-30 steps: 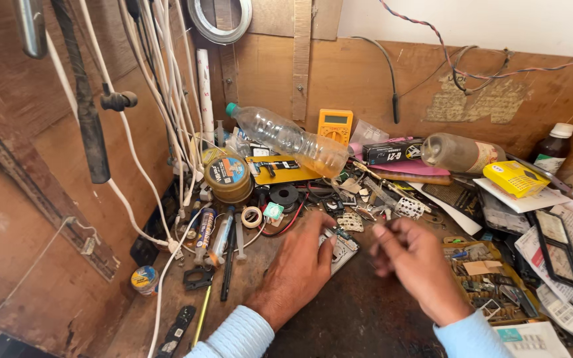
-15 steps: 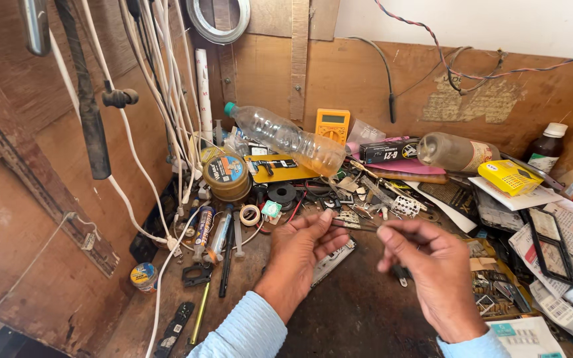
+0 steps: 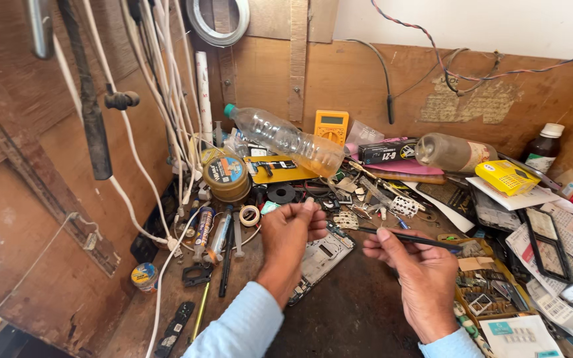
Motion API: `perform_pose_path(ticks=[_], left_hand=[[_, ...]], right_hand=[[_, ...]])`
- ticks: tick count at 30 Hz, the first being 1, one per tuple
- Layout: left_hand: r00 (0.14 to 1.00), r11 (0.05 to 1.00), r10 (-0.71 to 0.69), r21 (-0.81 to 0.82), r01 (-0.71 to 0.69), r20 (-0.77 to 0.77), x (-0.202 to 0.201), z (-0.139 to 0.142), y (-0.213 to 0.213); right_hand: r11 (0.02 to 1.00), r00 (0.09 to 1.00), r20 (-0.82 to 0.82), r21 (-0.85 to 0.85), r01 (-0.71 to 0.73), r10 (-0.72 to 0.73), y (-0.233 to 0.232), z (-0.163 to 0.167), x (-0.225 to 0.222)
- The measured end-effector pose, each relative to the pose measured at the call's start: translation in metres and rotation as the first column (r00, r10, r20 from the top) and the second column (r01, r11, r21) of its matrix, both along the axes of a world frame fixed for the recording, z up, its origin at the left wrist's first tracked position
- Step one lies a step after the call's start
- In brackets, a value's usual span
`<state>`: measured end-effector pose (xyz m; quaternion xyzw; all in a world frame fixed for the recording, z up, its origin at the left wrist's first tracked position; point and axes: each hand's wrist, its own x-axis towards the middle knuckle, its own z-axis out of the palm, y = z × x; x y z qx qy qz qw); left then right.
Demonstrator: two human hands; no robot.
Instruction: The person manipulates a disassembled smartphone on a cluttered workbench, using a pen-like tool to adjust internal components. They repeatedly reposition the device and probe different areas of the circuit board.
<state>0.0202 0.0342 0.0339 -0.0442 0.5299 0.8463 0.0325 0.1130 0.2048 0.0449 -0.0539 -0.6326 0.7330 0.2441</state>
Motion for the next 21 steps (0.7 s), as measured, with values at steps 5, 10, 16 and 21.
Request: perform_pose_path(ticks=[5,10,16,21], left_hand=[[0.914,0.838,-0.100,-0.529,-0.136,-0.393,0.016,0.004,-0.008],[0.783,0.655,-0.319,-0.721,-0.224,-0.533,0.032,0.013,-0.020],[0.770,0.651,-0.374,-0.737,-0.179,-0.517,0.038,0.014,-0.025],[0.748,0.619,-0.378,-0.749,-0.235,-0.546,0.037,0.008,-0.022]], right_hand=[[1.000,1.000,0.024,0.005,-0.016,0.016,0.003,-0.007,-0.010],[0.998,0.997,0.060,0.033,-0.047,0.045,0.007,-0.012,-0.031],[0.995,0.988,0.136,0.052,-0.080,0.072,0.010,-0.013,-0.049],[0.996,0.980,0.190,0.049,-0.069,0.059,0.005,-0.017,-0.051]])
